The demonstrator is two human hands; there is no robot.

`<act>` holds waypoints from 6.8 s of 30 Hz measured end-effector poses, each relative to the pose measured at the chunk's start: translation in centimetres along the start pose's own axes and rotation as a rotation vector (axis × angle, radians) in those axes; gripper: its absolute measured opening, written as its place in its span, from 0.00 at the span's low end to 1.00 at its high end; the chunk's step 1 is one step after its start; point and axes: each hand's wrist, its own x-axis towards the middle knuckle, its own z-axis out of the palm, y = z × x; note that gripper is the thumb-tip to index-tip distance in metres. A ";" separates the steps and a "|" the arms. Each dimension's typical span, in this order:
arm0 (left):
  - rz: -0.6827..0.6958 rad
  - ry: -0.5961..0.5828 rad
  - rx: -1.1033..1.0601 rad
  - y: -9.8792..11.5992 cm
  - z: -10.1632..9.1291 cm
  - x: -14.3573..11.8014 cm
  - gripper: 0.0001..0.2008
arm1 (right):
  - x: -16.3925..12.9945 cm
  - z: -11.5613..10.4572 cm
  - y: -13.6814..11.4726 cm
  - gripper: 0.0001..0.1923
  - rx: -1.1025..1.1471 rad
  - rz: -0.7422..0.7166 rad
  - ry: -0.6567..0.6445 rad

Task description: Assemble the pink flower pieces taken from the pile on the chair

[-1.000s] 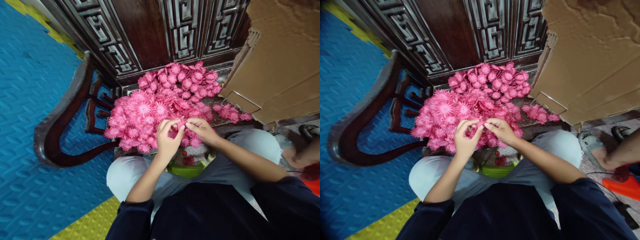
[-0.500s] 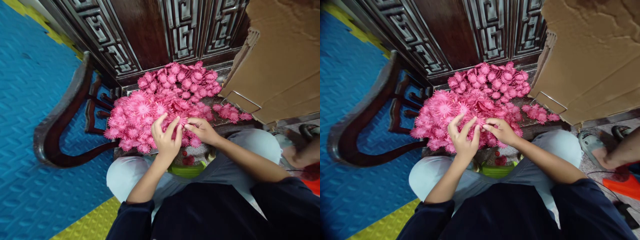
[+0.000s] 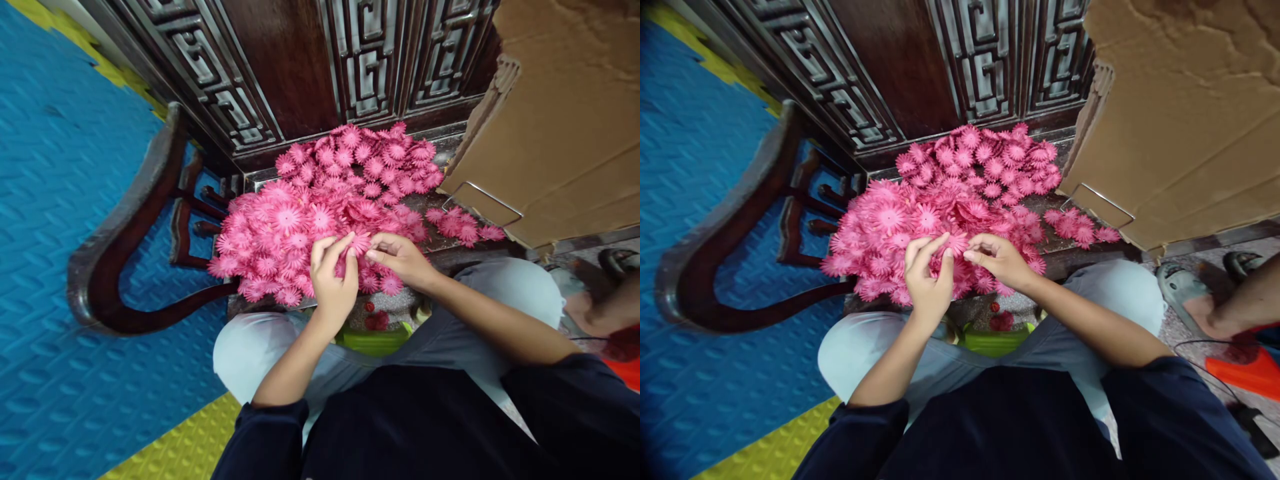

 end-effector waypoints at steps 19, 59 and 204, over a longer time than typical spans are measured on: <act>-0.043 -0.030 -0.063 0.1 0.4 -0.2 0.12 | -0.1 0.2 -0.2 0.11 0.410 0.205 0.177; -0.261 -0.220 -0.476 -0.3 0.4 0.4 0.04 | 0.4 -0.7 0.6 0.12 0.318 0.210 0.030; -0.510 -0.326 -0.645 -1.2 -0.2 1.4 0.06 | 0.1 -0.5 0.3 0.10 0.230 0.089 0.109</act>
